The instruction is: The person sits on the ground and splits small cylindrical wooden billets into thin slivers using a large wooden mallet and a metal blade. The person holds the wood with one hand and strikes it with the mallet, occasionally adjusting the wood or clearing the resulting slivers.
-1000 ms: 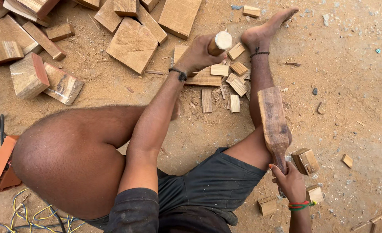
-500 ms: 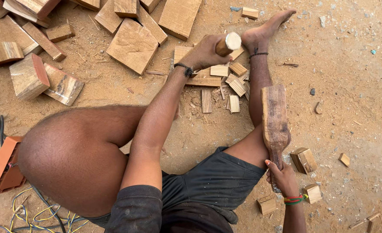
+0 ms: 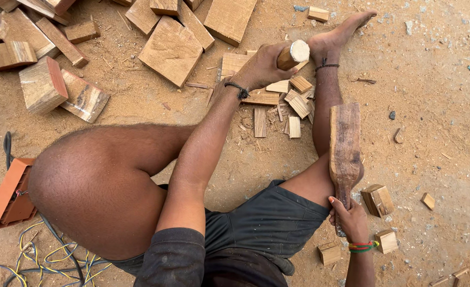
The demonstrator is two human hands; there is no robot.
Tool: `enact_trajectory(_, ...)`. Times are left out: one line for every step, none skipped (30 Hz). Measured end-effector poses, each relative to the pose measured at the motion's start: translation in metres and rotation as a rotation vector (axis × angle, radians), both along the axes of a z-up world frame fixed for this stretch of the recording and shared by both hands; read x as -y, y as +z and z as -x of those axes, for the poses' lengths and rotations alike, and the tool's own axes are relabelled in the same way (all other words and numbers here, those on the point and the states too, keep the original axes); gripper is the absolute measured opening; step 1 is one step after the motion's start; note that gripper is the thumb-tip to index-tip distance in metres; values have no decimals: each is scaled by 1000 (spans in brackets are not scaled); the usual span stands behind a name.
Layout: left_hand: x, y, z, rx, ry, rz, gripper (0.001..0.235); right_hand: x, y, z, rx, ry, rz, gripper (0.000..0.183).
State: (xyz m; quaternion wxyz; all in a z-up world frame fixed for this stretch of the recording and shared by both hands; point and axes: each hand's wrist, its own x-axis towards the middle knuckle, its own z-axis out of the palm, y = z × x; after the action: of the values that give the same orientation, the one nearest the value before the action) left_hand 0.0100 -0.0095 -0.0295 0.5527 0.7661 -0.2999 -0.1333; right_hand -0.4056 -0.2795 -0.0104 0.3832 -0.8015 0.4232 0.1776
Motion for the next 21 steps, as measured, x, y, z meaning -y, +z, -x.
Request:
enact_trajectory(0, 1, 4, 10, -9, 17, 49, 0, -1, 1, -7, 15, 30, 40)
enact_trajectory(0, 2, 2, 26, -20, 33, 51, 0, -2, 0, 18, 7, 13, 40)
enact_trajectory(-1, 2, -1, 4, -9, 32, 53, -1, -3, 2, 42, -1, -5, 41)
enact_trajectory(-3, -1, -3, -21, 1, 32, 55, -2, -4, 3, 63, -11, -22, 41)
enact_trajectory(-4, -4, -5, -46, 10, 32, 57, -1, -6, 3, 70, -18, -23, 41)
enact_trajectory(-6, -8, -5, -71, 36, 40, 55, -1, -7, 3, 73, -24, -24, 41)
enact_trajectory(-8, -12, -6, -95, 62, 49, 53, -1, -7, 3, 76, -31, -26, 41)
enact_trajectory(-8, -16, -6, -122, 88, 58, 52, -1, -7, 5, 61, -23, -5, 42)
enact_trajectory(-7, -18, -5, -119, 74, 28, 51, -2, -7, 6, 45, -15, 15, 42)
enact_trajectory(-6, -20, -5, -110, 62, -3, 51, -3, -8, 4, 35, -5, 35, 43)
enact_trajectory(-5, -21, -6, -101, 51, -34, 51, -3, -8, 3, 52, -37, 25, 41)
enact_trajectory(-3, -22, -5, -75, 47, -15, 52, -4, -9, 5, 68, -66, 12, 39)
enact_trajectory(3, -22, -3, -50, 42, 5, 54, -5, -12, 5, 83, -94, -2, 37)
enact_trajectory(5, -24, 0, -29, 34, 24, 56, -7, -15, 8, 122, -98, -18, 36)
enact_trajectory(2, -26, -1, -48, 44, 22, 56, -8, -19, 11, 161, -103, -34, 34)
enact_trajectory(1, -27, -6, -69, 54, 27, 57, -6, -20, 16, 197, -107, -43, 32)
enact_trajectory(0, -29, -10, -91, 63, 32, 58, -6, -23, 22, 236, -119, -67, 31)
enact_trajectory(-2, -29, -15, -93, 74, 44, 58, -8, -27, 27, 279, -132, -91, 30)
enact_trajectory(-5, -30, -21, -95, 84, 56, 59, -8, -29, 31, 322, -144, -116, 29)
enact_trajectory(-6, -30, -24, -100, 97, 69, 60, -8, -30, 35, 329, -175, -121, 28)
enact_trajectory(-4, -29, -26, -92, 93, 79, 62, -10, -32, 38, 336, -205, -127, 27)
